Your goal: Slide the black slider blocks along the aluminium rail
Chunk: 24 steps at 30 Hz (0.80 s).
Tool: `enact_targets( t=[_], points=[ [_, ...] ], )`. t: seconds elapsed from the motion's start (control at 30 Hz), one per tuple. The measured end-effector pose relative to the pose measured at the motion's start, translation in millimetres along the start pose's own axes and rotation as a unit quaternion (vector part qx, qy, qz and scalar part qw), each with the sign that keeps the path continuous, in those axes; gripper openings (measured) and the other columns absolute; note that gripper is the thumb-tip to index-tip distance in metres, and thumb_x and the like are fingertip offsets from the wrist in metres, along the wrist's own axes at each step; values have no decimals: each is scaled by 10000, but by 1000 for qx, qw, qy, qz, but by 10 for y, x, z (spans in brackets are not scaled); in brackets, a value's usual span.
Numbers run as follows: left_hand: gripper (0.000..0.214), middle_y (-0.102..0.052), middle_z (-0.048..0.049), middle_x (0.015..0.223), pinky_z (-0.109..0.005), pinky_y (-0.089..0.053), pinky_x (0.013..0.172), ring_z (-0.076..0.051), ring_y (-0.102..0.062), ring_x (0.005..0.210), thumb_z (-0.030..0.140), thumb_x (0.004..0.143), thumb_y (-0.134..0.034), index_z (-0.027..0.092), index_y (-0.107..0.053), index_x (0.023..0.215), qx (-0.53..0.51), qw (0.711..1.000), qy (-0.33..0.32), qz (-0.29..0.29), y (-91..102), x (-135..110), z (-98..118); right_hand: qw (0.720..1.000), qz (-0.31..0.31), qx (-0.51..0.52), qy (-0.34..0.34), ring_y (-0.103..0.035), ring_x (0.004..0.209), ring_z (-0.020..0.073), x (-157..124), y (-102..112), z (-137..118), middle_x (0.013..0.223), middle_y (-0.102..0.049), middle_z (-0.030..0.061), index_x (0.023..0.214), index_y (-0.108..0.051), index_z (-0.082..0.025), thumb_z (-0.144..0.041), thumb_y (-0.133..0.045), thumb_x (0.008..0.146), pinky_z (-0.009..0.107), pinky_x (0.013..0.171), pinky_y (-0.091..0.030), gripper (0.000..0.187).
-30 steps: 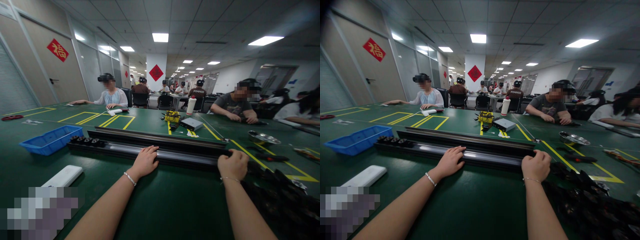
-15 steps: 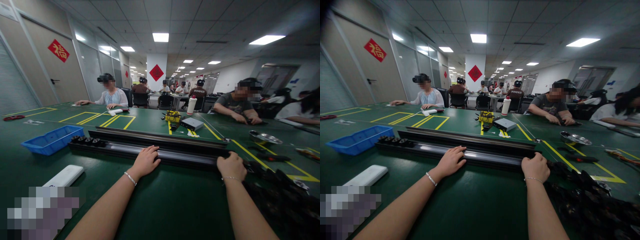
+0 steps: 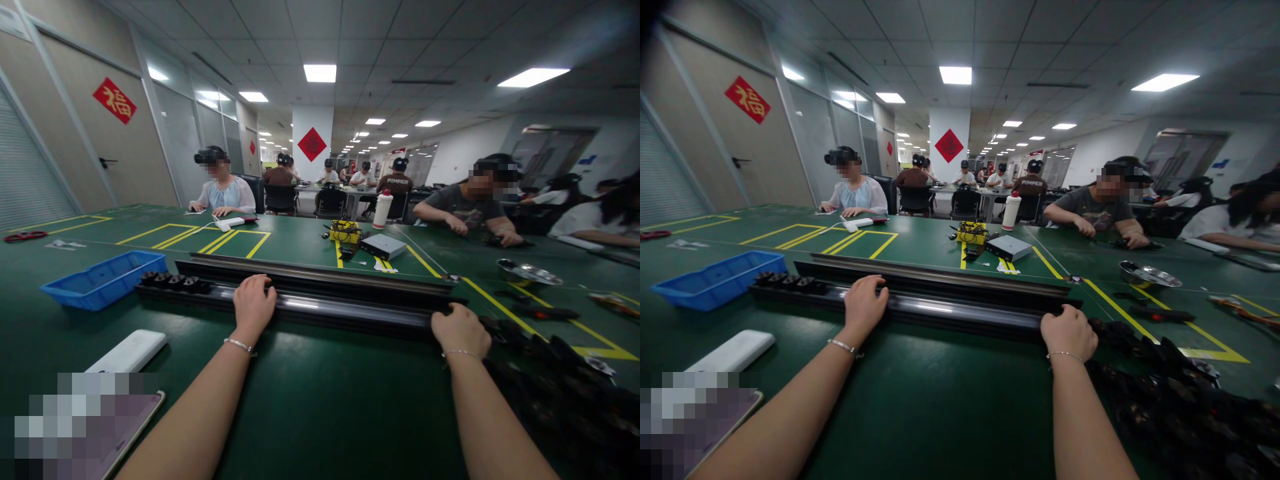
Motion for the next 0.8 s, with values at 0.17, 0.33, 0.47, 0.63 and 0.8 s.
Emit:
enact_targets(
  t=[0.17, 0.33, 0.47, 0.63, 0.8],
  points=[
    [311, -491, -142, 1306, -496, -326, 1023, -316, -369, 1266, 240, 755, -537, 161, -554, 1054, 29, 971, 211, 112, 237, 77, -559, 1000, -18, -17, -3, -529, 1073, 333, 7, 7, 12, 1199, -568, 176, 1182, -607, -154, -273, -453, 735, 487, 885, -418, 488],
    [434, -370, -182, 1402, -524, -274, 1061, -361, -295, 1318, 274, 773, -557, 124, -471, 1171, -29, 935, 324, 144, 375, 82, -885, 999, -34, -24, -21, -515, 1079, 339, 10, 31, 31, 1173, -565, 175, 1151, -624, -192, -258, -459, 722, 497, 856, -421, 464],
    [510, -363, -237, 1388, -504, -232, 1094, -356, -283, 1331, 215, 766, -552, 64, -416, 1234, -49, 925, 350, 141, 373, 114, -1052, 998, -51, -31, -30, -486, 1115, 346, -2, 26, 38, 1182, -551, 165, 1128, -628, -218, -255, -425, 747, 493, 870, -405, 433],
    [598, -378, -235, 1397, -452, -196, 1124, -328, -288, 1342, 139, 699, -569, 55, -409, 1269, -47, 924, 352, 138, 314, 136, -1143, 996, -74, -34, -36, -466, 1142, 352, -27, 24, 3, 1214, -525, 166, 1159, -604, -227, -250, -372, 782, 492, 899, -385, 443],
    [648, -343, -247, 1404, -483, -154, 1124, -335, -245, 1356, 105, 670, -541, 64, -358, 1290, -59, 928, 350, 111, 288, 148, -1167, 995, -85, -37, -36, -471, 1132, 348, -40, 43, -19, 1212, -518, 180, 1150, -608, -223, -241, -373, 782, 490, 893, -387, 437]
  ],
)
Point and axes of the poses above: each hand's wrist, its own x-axis towards the middle knuckle, its own y-axis out of the back of the hand, z = x × y, the point moved 5 cm from there along x, towards the middle knuckle
